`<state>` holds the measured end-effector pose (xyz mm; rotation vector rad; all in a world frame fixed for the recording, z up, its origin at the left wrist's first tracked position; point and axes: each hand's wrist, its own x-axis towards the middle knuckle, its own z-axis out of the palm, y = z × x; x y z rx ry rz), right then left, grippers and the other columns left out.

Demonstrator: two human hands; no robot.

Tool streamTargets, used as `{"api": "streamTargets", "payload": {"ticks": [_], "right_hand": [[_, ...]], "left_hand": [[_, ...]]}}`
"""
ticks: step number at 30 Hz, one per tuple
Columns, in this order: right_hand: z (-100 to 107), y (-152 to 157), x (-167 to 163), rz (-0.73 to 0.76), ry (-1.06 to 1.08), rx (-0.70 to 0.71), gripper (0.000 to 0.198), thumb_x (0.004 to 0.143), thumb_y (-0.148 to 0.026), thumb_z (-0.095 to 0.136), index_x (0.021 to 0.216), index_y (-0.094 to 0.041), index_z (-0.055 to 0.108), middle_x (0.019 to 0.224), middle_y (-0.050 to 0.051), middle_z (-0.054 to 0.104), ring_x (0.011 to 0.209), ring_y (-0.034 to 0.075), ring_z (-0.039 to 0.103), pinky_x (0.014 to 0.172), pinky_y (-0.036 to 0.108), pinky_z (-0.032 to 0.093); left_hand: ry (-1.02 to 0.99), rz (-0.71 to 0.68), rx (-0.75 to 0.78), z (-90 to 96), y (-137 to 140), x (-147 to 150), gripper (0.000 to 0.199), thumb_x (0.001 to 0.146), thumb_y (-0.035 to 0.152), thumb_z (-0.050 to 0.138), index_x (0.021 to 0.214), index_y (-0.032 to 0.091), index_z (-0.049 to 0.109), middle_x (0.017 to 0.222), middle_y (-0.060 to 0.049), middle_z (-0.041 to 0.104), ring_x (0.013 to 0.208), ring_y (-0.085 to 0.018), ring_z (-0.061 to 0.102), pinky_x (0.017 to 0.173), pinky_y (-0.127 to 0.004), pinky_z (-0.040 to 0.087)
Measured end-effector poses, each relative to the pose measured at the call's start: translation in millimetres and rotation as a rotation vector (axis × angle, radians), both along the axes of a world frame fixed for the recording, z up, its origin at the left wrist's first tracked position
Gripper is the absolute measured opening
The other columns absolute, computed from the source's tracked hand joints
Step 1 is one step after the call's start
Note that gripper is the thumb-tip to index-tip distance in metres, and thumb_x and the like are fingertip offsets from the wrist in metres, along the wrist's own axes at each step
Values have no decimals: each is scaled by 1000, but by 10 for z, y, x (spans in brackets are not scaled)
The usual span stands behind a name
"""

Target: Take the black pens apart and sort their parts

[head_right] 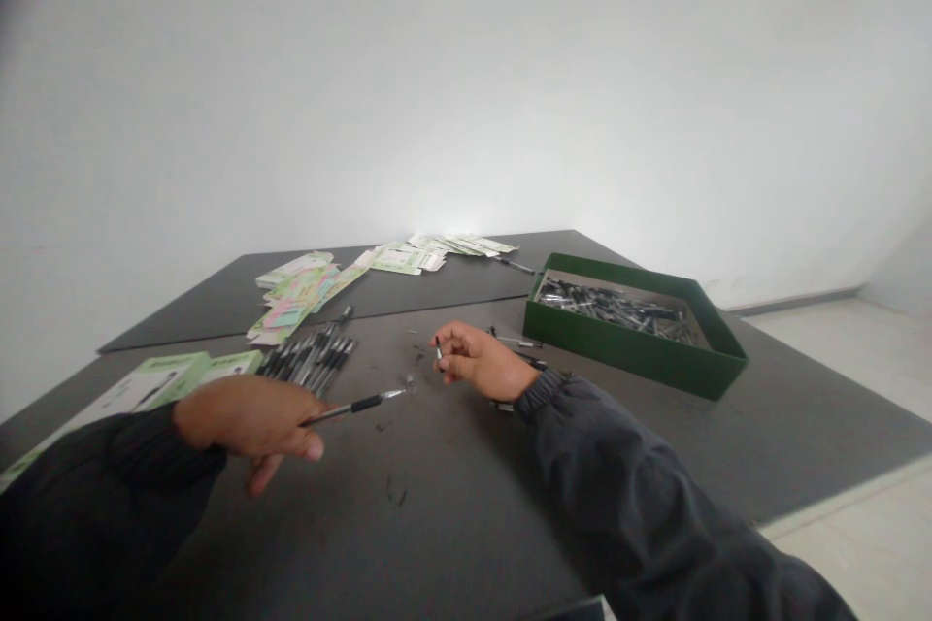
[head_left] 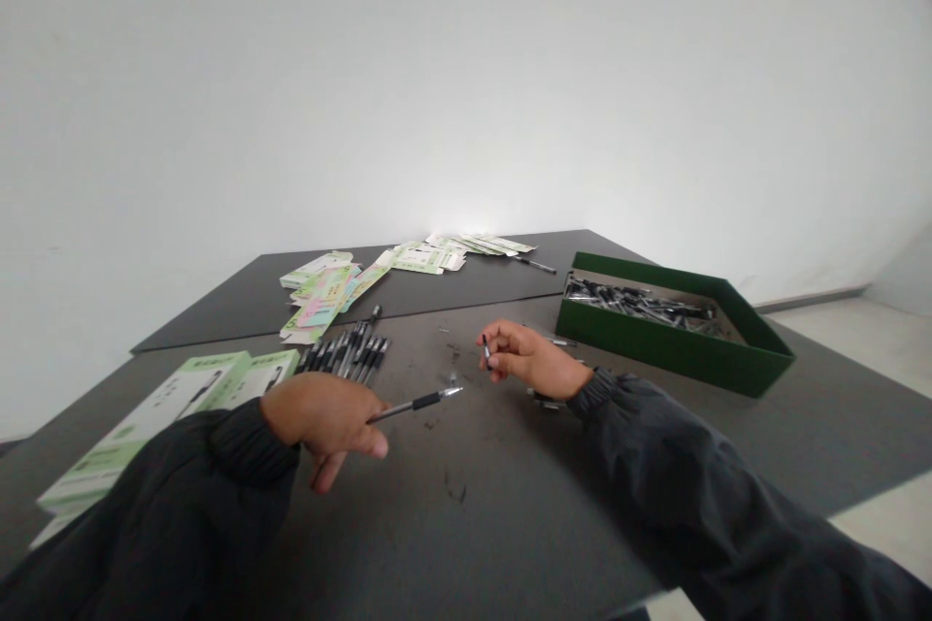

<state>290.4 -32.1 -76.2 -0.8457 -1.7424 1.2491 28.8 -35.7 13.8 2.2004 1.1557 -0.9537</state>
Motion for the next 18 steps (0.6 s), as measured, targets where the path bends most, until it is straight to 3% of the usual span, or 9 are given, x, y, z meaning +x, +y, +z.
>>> {"api": "streamTargets", "payload": {"ticks": [14,18], "right_hand": [[43,-26,-6,26,103,-60,40,83,-30,61,117,-18,42,80,1,60,64,11,58,63,27,47],[23,-22,-6,30,177,-106,39,81,-31,64,113,-18,45,79,2,62,63,12,59,62,27,47]], "left_hand": [[-33,21,-8,-39,4,2,31,87,30,42,105,11,57,72,-15,71,73,-24,69,59,-26,45],[-32,-2,6,-59,-3,2,33,87,31,41,108,10,56,73,-16,71,74,-24,69,59,-26,45]]}}
